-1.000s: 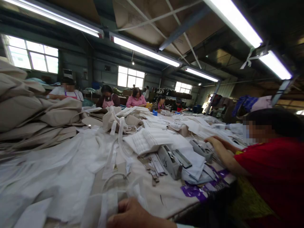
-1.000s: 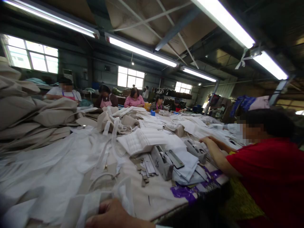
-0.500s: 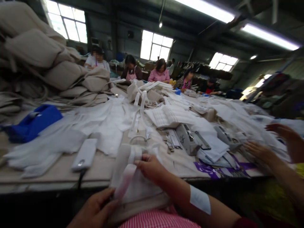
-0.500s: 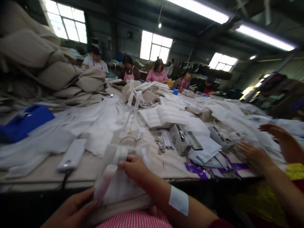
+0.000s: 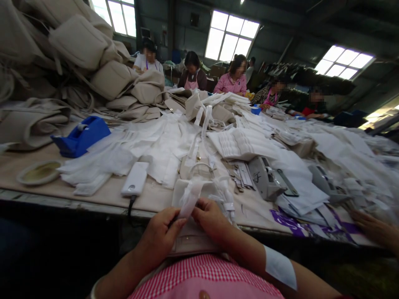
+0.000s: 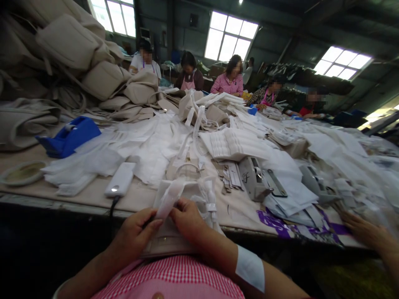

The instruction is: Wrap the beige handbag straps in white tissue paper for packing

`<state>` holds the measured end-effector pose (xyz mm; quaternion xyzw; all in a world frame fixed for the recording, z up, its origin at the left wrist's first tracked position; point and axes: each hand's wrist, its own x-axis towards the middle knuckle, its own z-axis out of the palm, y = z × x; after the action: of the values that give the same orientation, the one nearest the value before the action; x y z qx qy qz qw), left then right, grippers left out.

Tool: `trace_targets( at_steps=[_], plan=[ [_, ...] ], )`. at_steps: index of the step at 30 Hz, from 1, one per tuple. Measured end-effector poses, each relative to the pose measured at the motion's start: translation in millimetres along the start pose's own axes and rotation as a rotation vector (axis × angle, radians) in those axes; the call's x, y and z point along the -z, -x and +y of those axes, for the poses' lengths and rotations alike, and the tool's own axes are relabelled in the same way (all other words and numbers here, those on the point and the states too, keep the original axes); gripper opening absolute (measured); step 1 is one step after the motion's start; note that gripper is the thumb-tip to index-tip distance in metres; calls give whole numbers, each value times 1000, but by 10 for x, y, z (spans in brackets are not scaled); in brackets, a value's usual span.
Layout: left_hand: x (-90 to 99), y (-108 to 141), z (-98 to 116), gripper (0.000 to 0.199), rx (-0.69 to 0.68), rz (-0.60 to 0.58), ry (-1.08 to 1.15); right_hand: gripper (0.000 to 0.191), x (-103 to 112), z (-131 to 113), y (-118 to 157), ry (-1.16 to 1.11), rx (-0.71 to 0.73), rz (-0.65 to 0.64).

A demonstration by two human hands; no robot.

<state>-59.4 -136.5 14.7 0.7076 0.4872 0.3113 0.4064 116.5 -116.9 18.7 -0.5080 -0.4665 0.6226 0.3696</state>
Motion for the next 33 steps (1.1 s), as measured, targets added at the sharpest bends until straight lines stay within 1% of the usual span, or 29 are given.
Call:
trace_targets(
  at_steps=[1,3,5,6,8,10,12,13,15,16,18,20,22,24,26,28,30,33],
  plan=[
    [-17,0,-16,19,52,-2,48,12,-7,2,8,48,38,14],
    [-40,-8,-37,28,162,-6,148,13,-20,1,19,109,87,26],
    [-47,-33,-45,39,248,-27,212,15,-28,10,29,136,102,17],
    [-44,-50,-45,44,270,-56,236,16,-27,21,34,143,104,8],
    [-27,-91,-36,43,270,-150,272,18,-15,49,49,151,102,-18],
    [1,-130,-15,33,254,-232,273,19,15,66,70,152,81,-79],
    [27,-159,18,24,239,-269,231,21,55,56,92,119,63,-172],
    [37,-168,37,24,238,-277,211,21,76,42,99,99,63,-211],
    [44,-176,70,24,237,-298,199,14,109,8,100,84,61,-234],
    [43,-175,82,24,236,-316,202,13,118,-4,93,99,50,-212],
    [37,-168,89,24,240,-336,218,27,122,-9,67,154,19,-126],
    [44,-159,84,25,265,-341,252,34,105,7,41,200,-1,-48],
    [74,-157,86,30,297,-364,320,35,76,27,28,221,1,-3],
    [123,-168,108,37,309,-413,369,36,44,39,32,218,10,18],
    [165,-190,144,43,300,-435,349,36,16,46,42,204,32,37],
    [175,-217,170,46,296,-412,301,35,-7,56,49,196,52,60],
    [147,-238,166,47,295,-373,296,34,-24,69,48,193,65,79],
    [71,-254,113,46,332,-363,396,35,-36,75,42,208,83,97]
  ],
)
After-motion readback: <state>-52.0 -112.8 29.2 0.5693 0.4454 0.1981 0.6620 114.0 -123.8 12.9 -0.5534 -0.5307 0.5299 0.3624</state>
